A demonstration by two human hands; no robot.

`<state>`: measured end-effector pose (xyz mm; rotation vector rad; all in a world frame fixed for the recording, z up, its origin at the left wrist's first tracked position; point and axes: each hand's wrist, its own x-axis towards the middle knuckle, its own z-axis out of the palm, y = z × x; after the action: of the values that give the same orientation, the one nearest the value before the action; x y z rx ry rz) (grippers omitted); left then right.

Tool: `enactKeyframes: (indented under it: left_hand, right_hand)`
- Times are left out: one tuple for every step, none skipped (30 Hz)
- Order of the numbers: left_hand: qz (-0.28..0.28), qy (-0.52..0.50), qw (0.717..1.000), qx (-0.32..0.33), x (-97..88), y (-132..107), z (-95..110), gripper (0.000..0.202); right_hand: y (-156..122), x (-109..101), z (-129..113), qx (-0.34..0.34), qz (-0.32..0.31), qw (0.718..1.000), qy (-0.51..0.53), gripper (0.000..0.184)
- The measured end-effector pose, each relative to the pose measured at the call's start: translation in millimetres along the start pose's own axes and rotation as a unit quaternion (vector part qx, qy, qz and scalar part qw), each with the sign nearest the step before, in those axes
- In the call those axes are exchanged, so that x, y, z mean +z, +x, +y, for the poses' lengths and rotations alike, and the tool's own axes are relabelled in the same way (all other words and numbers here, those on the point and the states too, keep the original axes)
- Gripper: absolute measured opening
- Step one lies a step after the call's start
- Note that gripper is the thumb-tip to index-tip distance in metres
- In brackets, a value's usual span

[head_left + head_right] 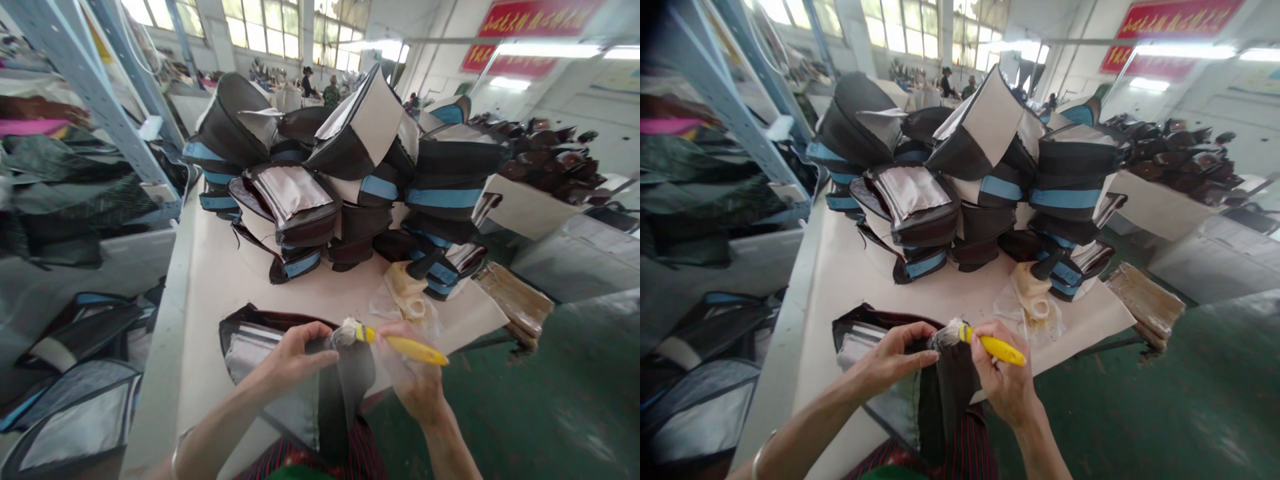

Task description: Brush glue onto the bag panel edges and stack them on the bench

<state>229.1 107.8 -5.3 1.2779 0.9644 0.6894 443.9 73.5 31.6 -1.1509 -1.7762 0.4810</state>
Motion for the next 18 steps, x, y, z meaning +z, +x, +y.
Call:
enactKeyframes:
  left_hand:
    - [-0.004,-0.009,1.000,-0.008,0.0,0,-1,0.027]
    - [-0.009,-0.017,1.000,-0.014,0.0,0,-1,0.026]
    - [-0.012,-0.021,1.000,-0.012,0.1,0,-1,0.025]
    - [-0.014,-0.022,1.000,0.001,0.2,1,-1,0.023]
    - [-0.015,-0.022,0.999,0.020,0.2,1,-1,0.022]
    - [-0.019,-0.023,0.999,0.039,0.2,2,0,0.020]
    - [-0.025,-0.027,0.998,0.053,0.1,3,1,0.018]
    - [-0.034,-0.031,0.997,0.059,0.0,3,2,0.017]
    - [-0.045,-0.036,0.997,0.056,0.1,4,3,0.016]
    - [-0.054,-0.042,0.997,0.049,0.3,4,4,0.015]
    - [-0.058,-0.046,0.996,0.041,0.8,5,4,0.014]
    - [-0.059,-0.051,0.996,0.034,1.7,5,5,0.014]
    - [-0.060,-0.057,0.996,0.030,2.8,6,5,0.014]
    - [-0.060,-0.063,0.996,0.027,4.0,6,6,0.014]
    - [-0.060,-0.066,0.996,0.023,5.4,7,7,0.015]
    - [-0.058,-0.065,0.996,0.017,6.6,7,7,0.017]
    - [-0.054,-0.061,0.997,0.012,7.6,8,8,0.020]
    - [-0.052,-0.058,0.997,0.010,8.0,8,9,0.021]
  right_hand:
    - [1,-1,2,0.004,0.017,1.000,-0.006,0.008]
    - [3,-1,3,0.009,0.027,1.000,-0.009,0.007]
    - [4,-1,6,0.015,0.029,0.999,-0.010,0.007]
    - [4,-1,8,0.023,0.026,0.999,-0.012,0.008]
    - [4,-1,11,0.031,0.028,0.999,-0.016,0.009]
    - [4,0,13,0.038,0.036,0.998,-0.023,0.010]
    - [4,0,15,0.045,0.049,0.997,-0.030,0.012]
    - [4,0,16,0.055,0.058,0.996,-0.032,0.013]
    - [4,0,17,0.065,0.061,0.996,-0.029,0.014]
    - [4,-1,17,0.072,0.058,0.995,-0.023,0.015]
    - [3,-1,16,0.077,0.055,0.995,-0.019,0.016]
    - [3,-1,15,0.079,0.056,0.995,-0.018,0.017]
    - [3,-1,13,0.076,0.066,0.995,-0.019,0.016]
    - [2,0,10,0.069,0.079,0.994,-0.017,0.014]
    - [1,1,8,0.059,0.084,0.995,-0.007,0.013]
    - [0,2,5,0.053,0.071,0.996,0.009,0.012]
    - [-1,3,3,0.049,0.049,0.997,0.026,0.012]
    - [-2,4,1,0.046,0.028,0.998,0.039,0.012]
